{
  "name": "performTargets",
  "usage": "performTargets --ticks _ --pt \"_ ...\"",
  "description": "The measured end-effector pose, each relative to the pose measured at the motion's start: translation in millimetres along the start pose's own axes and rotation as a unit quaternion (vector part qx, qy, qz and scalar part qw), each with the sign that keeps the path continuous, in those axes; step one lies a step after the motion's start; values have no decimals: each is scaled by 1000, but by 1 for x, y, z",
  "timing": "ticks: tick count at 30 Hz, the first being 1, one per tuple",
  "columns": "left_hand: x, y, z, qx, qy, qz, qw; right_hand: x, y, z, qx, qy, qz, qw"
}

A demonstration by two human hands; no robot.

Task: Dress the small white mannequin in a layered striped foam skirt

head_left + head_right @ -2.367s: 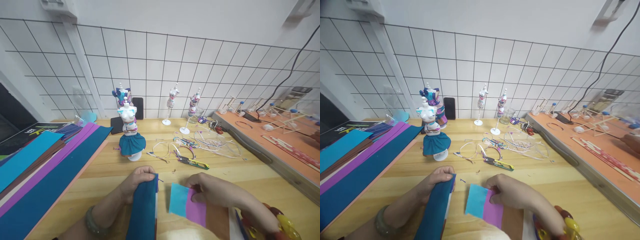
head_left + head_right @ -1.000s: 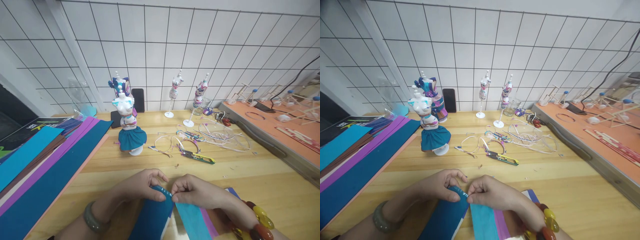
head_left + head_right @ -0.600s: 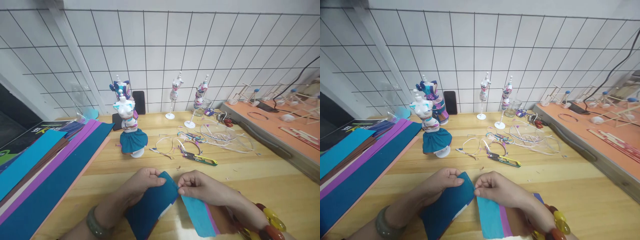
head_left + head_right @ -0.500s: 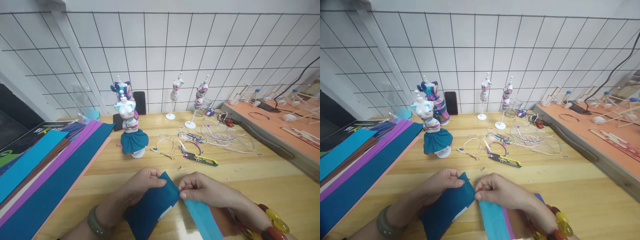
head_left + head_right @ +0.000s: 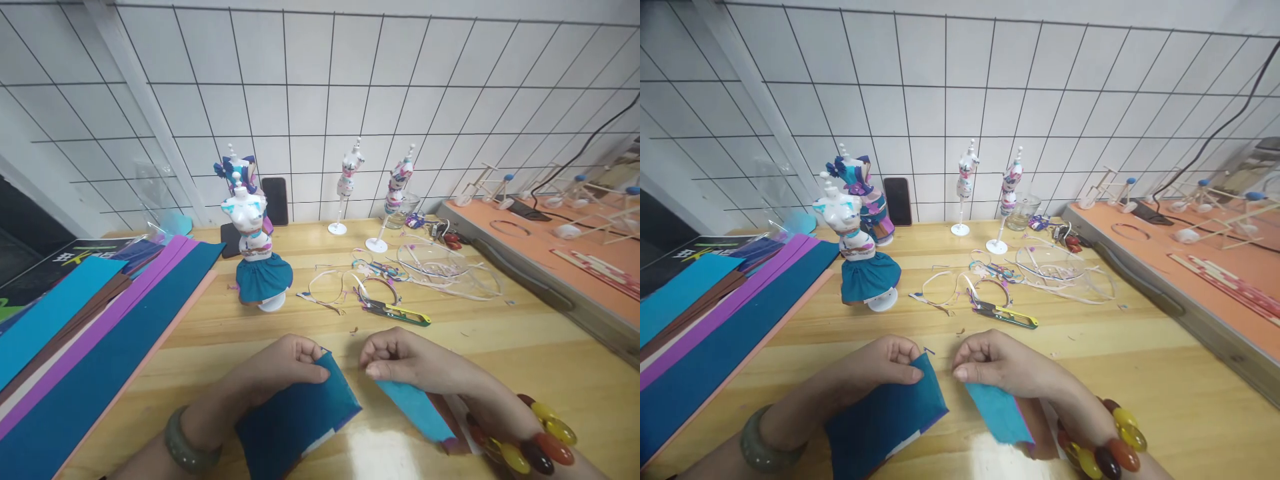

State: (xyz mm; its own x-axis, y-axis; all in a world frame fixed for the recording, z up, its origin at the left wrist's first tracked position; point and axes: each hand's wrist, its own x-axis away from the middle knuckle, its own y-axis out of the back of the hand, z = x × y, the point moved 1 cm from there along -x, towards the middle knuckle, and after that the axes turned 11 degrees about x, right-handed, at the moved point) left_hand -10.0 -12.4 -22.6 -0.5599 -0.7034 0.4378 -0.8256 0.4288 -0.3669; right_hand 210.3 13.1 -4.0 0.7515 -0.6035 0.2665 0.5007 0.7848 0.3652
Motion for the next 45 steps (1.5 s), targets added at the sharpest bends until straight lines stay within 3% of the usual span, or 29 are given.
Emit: performTargets --ticks 11,20,31,45 --pt "1 -3 4 -186 -12 30 982 -6 -23 3 8 41 -33 999" --pt "3 -6 3 -239 -4 47 970 -7 -29 15 133 82 -79 985" --pt "3 -6 4 -247 -1 56 967 -7 -37 15 265 81 -108 955" --pt "1 -1 7 -243 7 75 967 -3 -38 19 284 114 -93 948"
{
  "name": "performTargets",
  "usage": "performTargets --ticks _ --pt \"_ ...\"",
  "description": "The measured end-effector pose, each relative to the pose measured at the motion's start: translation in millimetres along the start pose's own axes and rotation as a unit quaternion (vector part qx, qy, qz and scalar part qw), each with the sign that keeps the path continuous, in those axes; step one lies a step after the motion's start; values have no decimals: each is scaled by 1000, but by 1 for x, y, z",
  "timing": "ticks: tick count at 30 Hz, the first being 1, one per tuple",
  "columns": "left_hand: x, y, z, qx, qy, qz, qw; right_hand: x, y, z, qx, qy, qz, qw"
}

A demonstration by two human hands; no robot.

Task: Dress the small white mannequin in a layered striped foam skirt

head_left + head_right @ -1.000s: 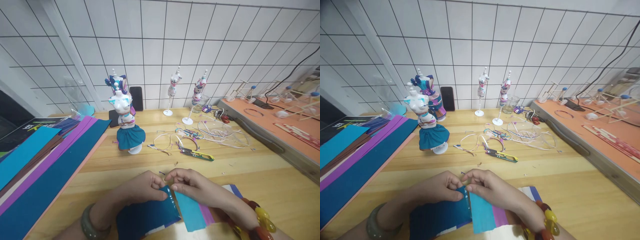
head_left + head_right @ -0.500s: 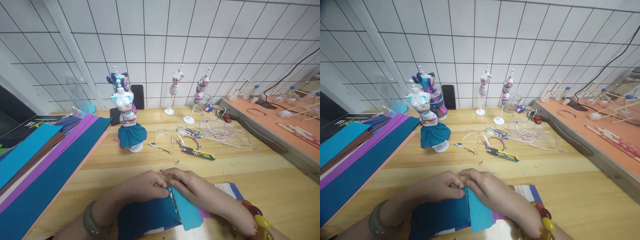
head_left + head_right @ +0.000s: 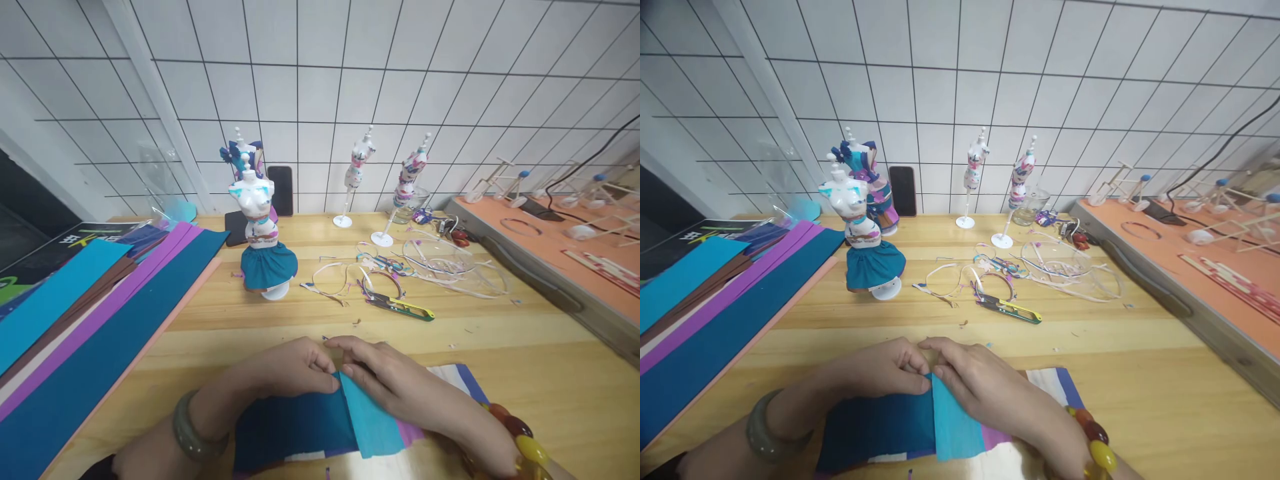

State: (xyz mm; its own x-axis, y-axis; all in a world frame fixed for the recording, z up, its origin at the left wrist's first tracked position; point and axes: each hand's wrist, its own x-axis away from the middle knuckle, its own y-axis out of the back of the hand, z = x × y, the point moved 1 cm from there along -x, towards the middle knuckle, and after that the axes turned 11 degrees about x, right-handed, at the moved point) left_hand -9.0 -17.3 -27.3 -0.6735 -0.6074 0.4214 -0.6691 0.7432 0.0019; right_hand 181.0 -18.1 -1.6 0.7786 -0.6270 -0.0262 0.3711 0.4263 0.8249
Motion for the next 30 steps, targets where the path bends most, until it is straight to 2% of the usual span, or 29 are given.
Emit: performTargets --ticks 12,30 --pt "0 0 -1 -16 -9 5 1000 -2 0 -1 -23 -1 19 1000" --pt "2 -1 -7 -2 2 7 1000 -2 -2 0 -25 8 8 1000"
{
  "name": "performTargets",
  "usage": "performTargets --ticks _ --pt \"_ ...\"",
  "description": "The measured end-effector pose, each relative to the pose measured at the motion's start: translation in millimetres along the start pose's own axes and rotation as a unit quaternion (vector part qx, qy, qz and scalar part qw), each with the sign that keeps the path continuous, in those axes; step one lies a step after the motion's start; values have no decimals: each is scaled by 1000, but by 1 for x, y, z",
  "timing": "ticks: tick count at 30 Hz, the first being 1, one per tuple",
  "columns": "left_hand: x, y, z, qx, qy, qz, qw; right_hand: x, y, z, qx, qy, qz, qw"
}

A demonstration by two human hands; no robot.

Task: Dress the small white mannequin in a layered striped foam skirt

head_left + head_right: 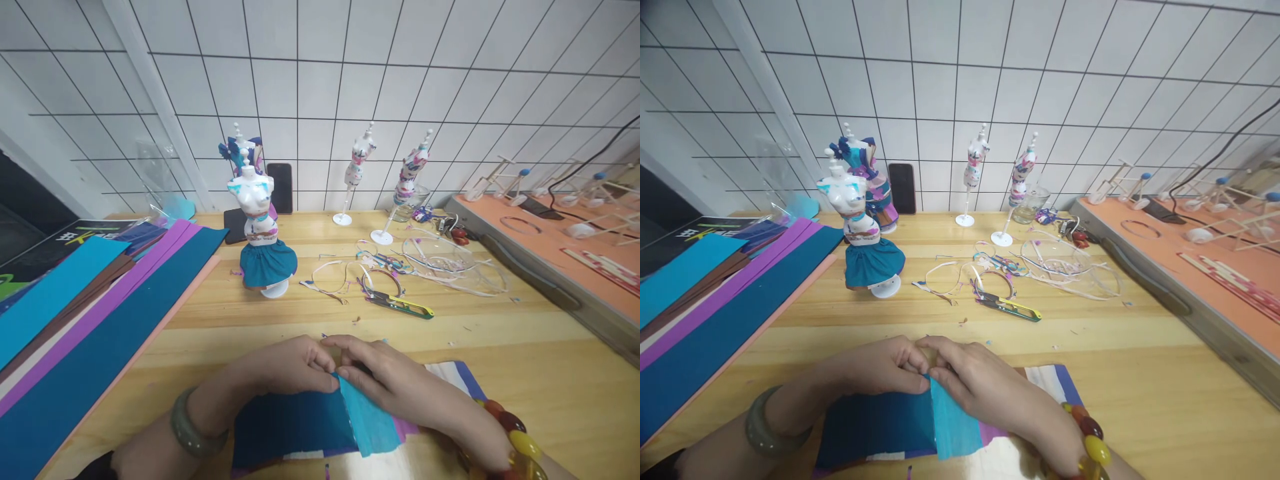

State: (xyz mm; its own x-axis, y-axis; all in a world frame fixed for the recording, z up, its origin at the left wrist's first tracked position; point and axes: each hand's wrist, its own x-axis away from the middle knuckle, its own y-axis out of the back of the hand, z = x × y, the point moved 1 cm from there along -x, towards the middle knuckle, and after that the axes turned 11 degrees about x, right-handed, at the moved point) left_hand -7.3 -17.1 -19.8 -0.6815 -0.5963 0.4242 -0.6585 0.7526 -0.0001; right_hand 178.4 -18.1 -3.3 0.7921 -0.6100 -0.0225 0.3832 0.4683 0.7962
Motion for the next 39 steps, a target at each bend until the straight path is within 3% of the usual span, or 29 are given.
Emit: performTargets --ticks 18,31,39 --pt "2 2 -4 3 2 23 1000 -1 -1 1 9 -7 4 1000" --pt "0 -2 2 -25 10 -9 1000 -2 -2 2 -14 -23 17 999" --pt "2 3 0 -21 -1 19 1000 -1 -2 1 -1 -23 -2 1000"
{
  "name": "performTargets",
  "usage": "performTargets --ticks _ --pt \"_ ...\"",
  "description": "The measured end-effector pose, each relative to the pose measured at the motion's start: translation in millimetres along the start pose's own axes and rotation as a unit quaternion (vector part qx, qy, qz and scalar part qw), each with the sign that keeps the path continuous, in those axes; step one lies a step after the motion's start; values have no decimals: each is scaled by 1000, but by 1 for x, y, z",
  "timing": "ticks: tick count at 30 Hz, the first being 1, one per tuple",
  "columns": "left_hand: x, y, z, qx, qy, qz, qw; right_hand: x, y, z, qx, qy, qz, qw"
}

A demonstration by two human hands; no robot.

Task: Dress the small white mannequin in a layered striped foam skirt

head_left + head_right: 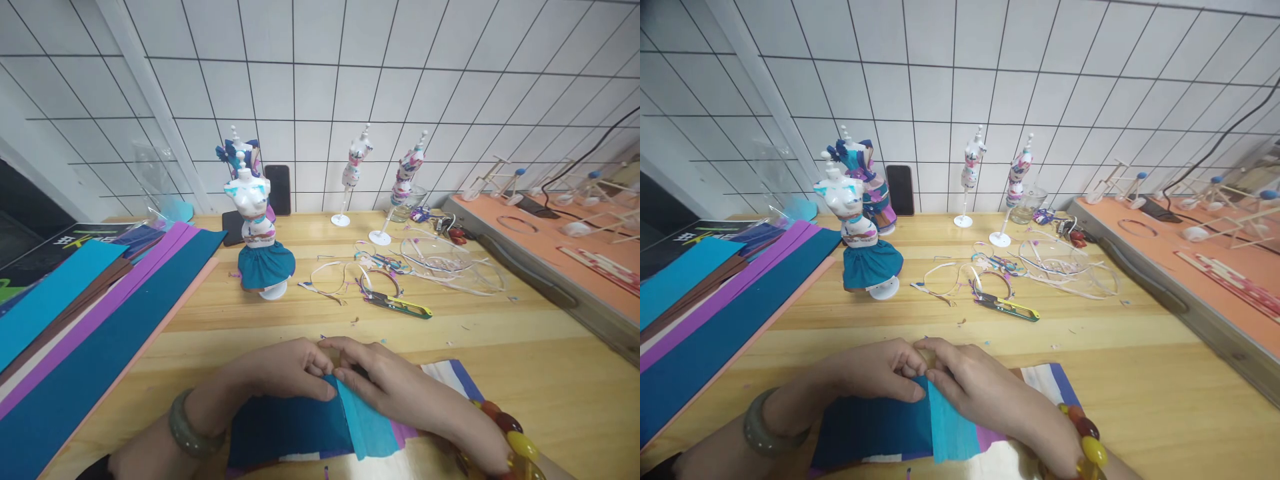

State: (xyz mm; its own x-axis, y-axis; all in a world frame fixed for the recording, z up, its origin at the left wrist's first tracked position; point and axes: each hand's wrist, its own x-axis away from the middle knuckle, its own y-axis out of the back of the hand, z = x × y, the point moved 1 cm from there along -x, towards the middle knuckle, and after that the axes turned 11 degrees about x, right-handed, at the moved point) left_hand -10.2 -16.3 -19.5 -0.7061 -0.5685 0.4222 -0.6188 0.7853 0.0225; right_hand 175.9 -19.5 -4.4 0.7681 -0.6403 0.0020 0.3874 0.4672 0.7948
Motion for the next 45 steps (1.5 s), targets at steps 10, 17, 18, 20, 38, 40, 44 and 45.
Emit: performTargets --ticks 10,17,18,20,38,40,44,45 --pt "-1 -4 -2 17 -5 -21 1000 -2 2 7 -4 8 -14 1000" --pt "-1 -5 -5 20 5 -23 1000 -2 2 6 -7 -3 -9 1000" --pt "-1 -6 -5 22 6 -22 1000 -2 2 6 -14 -4 -8 1000" --pt "-1 -6 -6 25 7 -20 999 -1 2 5 -28 -7 -5 1000" --pt "-1 -3 -4 11 20 -14 1000 2 -1 -13 -124 -40 54 990" --pt "-1 -3 -3 11 23 -16 1000 2 -1 -14 -134 -47 63 988" --pt "0 -2 -2 16 17 -14 1000 3 -1 -16 -155 -55 92 982" --pt "0 -1 -2 16 15 -12 1000 3 -1 -17 -155 -57 97 982"
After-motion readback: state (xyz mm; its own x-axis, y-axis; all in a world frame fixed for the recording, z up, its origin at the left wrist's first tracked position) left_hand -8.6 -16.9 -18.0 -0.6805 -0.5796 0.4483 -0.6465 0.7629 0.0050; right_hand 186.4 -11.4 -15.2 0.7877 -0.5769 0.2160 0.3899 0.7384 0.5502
